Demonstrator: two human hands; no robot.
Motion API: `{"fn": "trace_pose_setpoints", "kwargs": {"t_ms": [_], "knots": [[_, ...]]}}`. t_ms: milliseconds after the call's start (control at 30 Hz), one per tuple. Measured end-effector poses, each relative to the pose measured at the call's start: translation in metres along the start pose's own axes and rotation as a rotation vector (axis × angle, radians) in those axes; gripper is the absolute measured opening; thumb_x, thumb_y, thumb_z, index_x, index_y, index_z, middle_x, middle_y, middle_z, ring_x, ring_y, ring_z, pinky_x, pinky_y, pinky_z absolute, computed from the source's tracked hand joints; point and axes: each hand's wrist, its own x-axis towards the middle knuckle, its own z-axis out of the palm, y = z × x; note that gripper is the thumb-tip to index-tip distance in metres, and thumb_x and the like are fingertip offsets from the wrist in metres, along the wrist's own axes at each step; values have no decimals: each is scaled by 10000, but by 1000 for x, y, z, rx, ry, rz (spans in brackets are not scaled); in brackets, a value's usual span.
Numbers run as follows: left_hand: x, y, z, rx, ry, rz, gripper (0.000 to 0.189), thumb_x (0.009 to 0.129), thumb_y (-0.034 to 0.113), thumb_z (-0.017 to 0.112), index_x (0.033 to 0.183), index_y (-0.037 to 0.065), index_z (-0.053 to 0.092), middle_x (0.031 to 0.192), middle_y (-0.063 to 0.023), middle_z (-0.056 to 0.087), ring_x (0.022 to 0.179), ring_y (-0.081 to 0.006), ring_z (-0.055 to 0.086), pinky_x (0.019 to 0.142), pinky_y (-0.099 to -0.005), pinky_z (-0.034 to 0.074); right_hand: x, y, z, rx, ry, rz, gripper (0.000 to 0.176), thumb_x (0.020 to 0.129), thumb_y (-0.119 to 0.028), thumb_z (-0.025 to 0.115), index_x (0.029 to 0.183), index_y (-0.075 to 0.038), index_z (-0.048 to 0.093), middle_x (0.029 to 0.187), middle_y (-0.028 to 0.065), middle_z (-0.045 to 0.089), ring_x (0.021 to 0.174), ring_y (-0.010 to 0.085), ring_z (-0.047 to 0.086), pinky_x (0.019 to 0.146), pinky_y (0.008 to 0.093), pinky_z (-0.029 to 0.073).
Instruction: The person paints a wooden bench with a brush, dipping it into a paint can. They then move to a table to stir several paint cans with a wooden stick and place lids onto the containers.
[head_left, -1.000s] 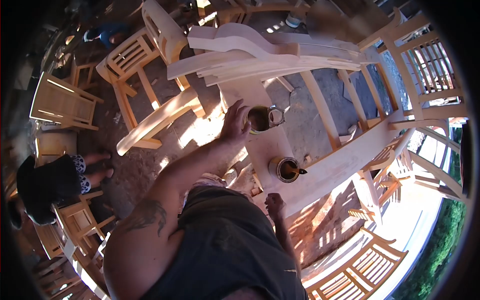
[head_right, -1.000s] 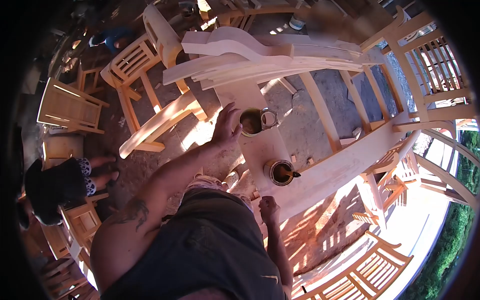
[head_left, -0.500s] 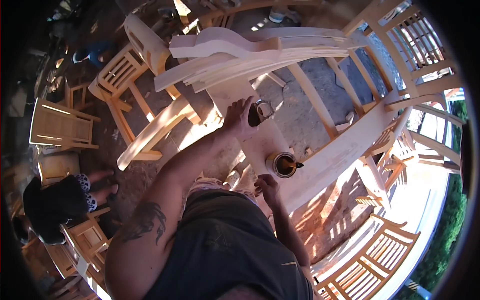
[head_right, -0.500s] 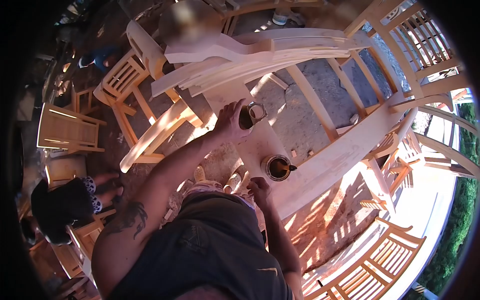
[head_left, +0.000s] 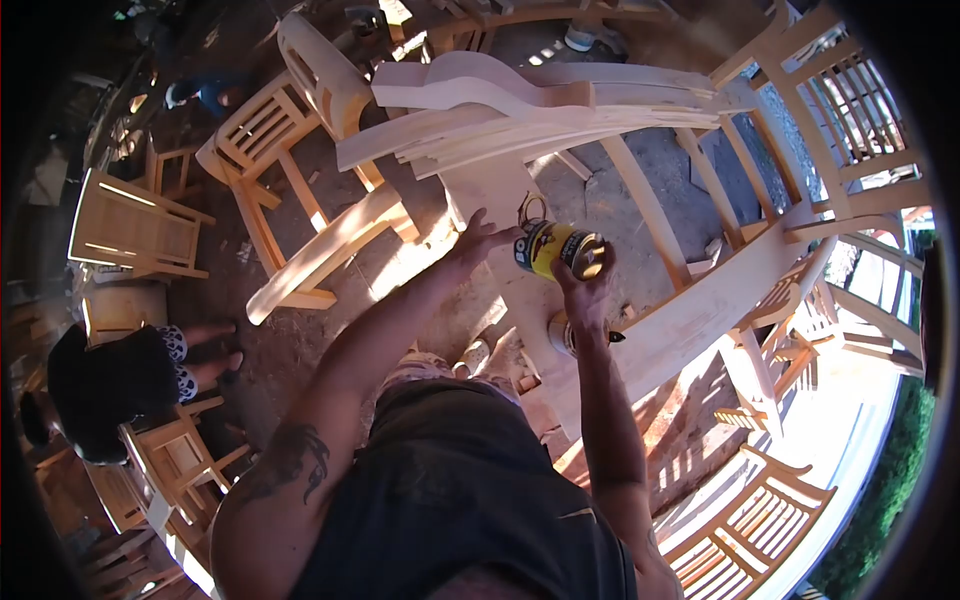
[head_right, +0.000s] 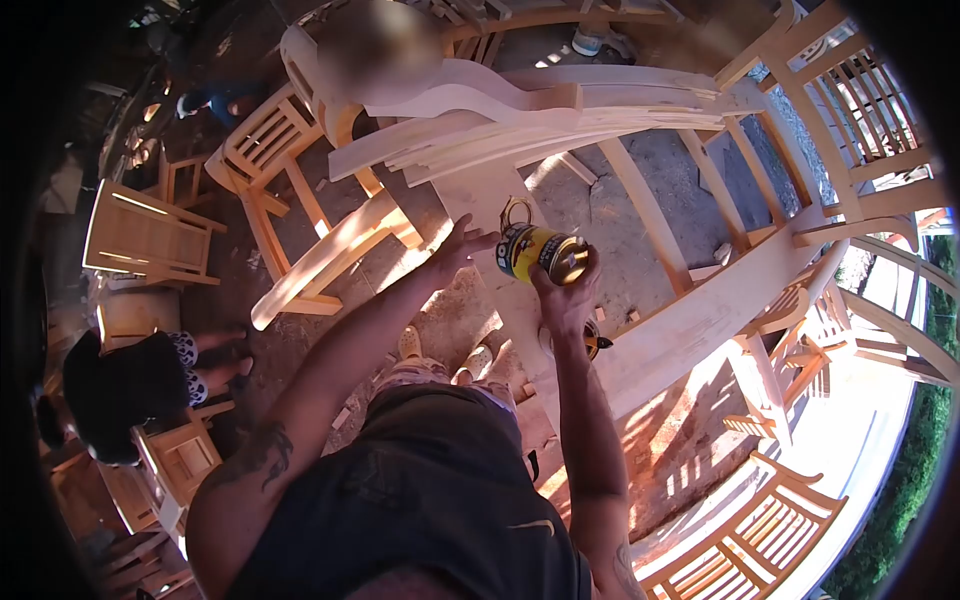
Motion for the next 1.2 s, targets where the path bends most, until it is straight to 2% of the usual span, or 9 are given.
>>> {"fn": "trace_pose_setpoints", "kwargs": {"t_ms": [167,200,367,500,633,767,900,1000,1200], "knots": [[-20,-54,-69,158,289,35,1158,841,576,845,1669,35,242,1636,-281,406,1510,-386,426,1222,-482,361,26,47,51,-507,33,-244,1125,668,-314,907,1553,15,295,1433,296,431,1285,494,520,1096,574,473],[-20,-77,-88,275,350,15,1041,857,531,838,1621,26,343,1532,-268,521,1375,-352,559,1102,-445,484,29,49,60,-572,14,-261,1120,672,-316,908,1552,11,298,1436,296,428,1286,495,520,1092,577,474],[-52,-136,-146,209,385,-110,780,930,375,795,1520,-29,483,1315,-184,654,1094,-246,668,865,-365,553,30,22,51,-443,86,-251,1127,666,-324,922,1551,2,306,1424,310,443,1265,500,529,1067,580,487],[-49,-173,-161,398,381,-65,619,941,367,767,1385,-35,615,1107,-142,730,1023,-240,691,892,-368,560,32,2,29,-477,5,-139,1143,651,-334,930,1547,21,317,1392,310,476,1269,491,527,1079,562,483],[-53,-170,-141,500,333,9,644,909,420,789,1354,-27,662,1326,-214,716,1232,-327,682,1062,-413,524,37,4,12,-455,46,-114,1162,645,-357,933,1546,67,333,1404,293,485,1306,459,522,1102,553,465],[-46,-156,-115,416,248,121,684,928,423,795,1401,-36,610,1315,-211,704,1258,-311,660,1100,-410,507,34,-12,-7,-82,139,13,1029,754,-400,905,1527,52,398,1404,220,540,1247,366,593,983,477,557],[-61,-63,-48,52,146,121,773,951,424,808,1519,3,497,1425,-203,621,1323,-304,611,1103,-441,502,36,-1,-18,682,-85,307,713,983,-523,682,1517,-100,472,1340,124,646,1154,302,671,873,477,583],[-47,-13,-6,-72,-26,206,835,944,413,827,1555,12,424,1496,-215,555,1385,-310,564,1135,-458,485,21,3,7,1075,-359,342,704,993,-598,613,1505,-132,487,1365,146,647,1187,320,670,885,498,585],[-28,41,45,-501,-197,412,727,824,39,889,1446,32,511,1311,-127,702,1234,-237,679,1055,-408,574,2,8,55,1086,-494,504,758,1017,-623,582,1581,-140,430,1517,176,541,1270,415,632,1059,566,516]]}}
